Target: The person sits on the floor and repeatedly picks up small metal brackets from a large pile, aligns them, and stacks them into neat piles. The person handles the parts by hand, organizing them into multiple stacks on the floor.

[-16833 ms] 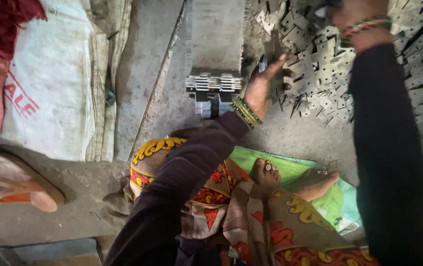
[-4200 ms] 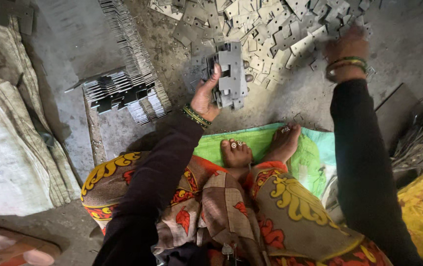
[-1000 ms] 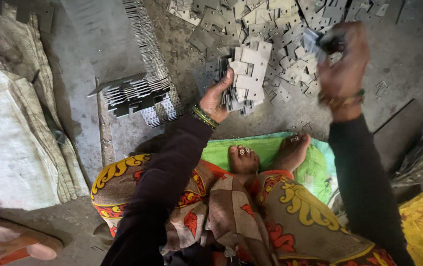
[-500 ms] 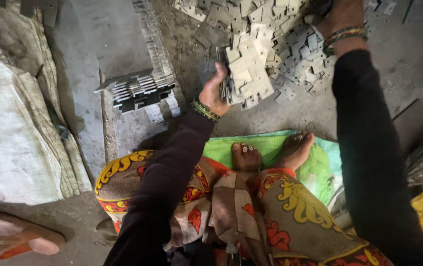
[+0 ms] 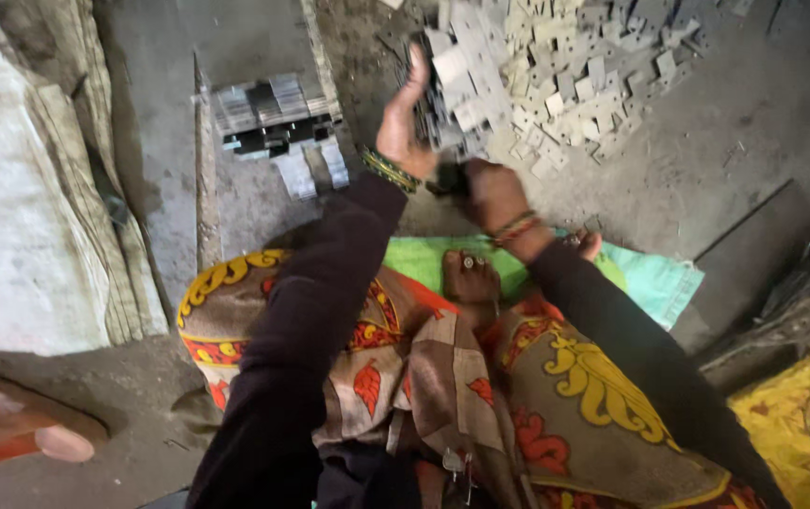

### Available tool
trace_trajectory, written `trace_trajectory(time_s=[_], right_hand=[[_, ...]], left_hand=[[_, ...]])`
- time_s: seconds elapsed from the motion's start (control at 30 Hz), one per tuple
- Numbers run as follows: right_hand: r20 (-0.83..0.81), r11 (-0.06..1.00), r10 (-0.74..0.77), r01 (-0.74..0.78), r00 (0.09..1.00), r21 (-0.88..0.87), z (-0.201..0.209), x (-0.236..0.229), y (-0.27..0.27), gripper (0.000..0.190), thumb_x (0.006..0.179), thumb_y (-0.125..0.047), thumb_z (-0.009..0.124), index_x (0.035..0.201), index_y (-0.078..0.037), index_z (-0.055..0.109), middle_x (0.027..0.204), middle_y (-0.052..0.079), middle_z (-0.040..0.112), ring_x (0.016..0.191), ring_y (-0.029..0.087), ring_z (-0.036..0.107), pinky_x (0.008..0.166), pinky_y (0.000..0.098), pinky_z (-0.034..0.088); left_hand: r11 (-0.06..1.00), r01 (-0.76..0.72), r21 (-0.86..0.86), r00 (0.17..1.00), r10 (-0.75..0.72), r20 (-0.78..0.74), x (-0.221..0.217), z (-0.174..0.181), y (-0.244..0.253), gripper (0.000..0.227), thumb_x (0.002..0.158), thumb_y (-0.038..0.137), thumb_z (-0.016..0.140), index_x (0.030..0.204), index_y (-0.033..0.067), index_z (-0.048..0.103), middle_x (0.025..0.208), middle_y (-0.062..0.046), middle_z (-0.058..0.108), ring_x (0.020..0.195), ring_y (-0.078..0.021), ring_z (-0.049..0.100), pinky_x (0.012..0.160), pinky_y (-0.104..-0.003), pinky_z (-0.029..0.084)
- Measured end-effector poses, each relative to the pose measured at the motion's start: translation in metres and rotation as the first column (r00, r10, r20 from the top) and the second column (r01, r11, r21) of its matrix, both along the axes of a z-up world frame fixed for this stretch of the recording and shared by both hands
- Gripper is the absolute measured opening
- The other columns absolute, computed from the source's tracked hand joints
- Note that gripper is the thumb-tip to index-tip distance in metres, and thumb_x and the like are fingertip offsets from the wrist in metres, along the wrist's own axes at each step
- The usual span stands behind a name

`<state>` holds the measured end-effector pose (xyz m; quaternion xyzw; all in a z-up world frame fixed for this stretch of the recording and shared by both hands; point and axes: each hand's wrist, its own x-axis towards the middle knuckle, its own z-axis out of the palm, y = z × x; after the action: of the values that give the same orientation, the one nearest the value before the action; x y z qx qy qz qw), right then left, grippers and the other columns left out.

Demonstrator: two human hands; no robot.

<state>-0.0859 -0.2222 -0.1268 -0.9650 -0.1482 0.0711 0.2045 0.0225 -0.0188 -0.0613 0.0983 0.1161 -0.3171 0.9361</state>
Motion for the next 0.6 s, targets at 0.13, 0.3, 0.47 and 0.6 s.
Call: trace_trajectory(time_s=[0.13,0.3,0.47,0.6], right_hand=[[-0.071,0.949,-0.308,0.301,0.949,-0.092,-0.022,0.037,-0.029,0.029,0.085,-0.018,0.072,0.107,0.0,0.068,0.077,0.022,0.07,0.071,0.041,0.069,0.064,0.0494,0.057],[0.229,0.965,-0.262,0.246,0.938,0.096,0.041,0.084,-0.087,0.033,0.079,-0.022,0.094,0.091,0.002,0.074,0.084,0.017,0.077,0.075,0.03,0.075,0.066,0.0405,0.059],[-0.398,0.568,-0.407,0.569,0.822,0.595,0.119,0.07,-0.045,0.02,0.09,-0.007,0.084,0.107,-0.001,0.076,0.091,0.006,0.075,0.073,0.014,0.067,0.063,0.0269,0.05],[-0.252,0.613,-0.313,0.398,0.916,0.682,0.171,0.071,-0.014,0.016,0.091,-0.002,0.078,0.106,0.0,0.074,0.098,0.006,0.077,0.084,0.01,0.073,0.076,0.0229,0.061]], left_hand=[[0.996,-0.088,0.032,0.99,0.084,0.115,-0.01,0.015,0.012,0.071,0.102,0.052,0.063,0.152,0.0047,0.047,0.146,-0.012,0.06,0.131,-0.0277,0.062,0.113,-0.047,0.052],[0.985,-0.131,0.116,0.991,0.131,0.008,-0.048,0.04,0.034,0.067,0.096,0.049,0.067,0.147,0.0087,0.05,0.138,-0.01,0.063,0.122,-0.0271,0.065,0.102,-0.048,0.056],[0.936,-0.224,0.271,0.965,0.251,-0.071,-0.076,0.047,0.037,0.057,0.092,0.044,0.074,0.136,0.0109,0.06,0.122,-0.006,0.07,0.107,-0.0228,0.07,0.09,-0.044,0.06],[0.948,-0.193,0.255,0.979,0.204,-0.019,-0.079,0.045,0.031,0.057,0.089,0.046,0.077,0.13,0.0076,0.064,0.114,-0.007,0.074,0.099,-0.0211,0.073,0.086,-0.04,0.061]])
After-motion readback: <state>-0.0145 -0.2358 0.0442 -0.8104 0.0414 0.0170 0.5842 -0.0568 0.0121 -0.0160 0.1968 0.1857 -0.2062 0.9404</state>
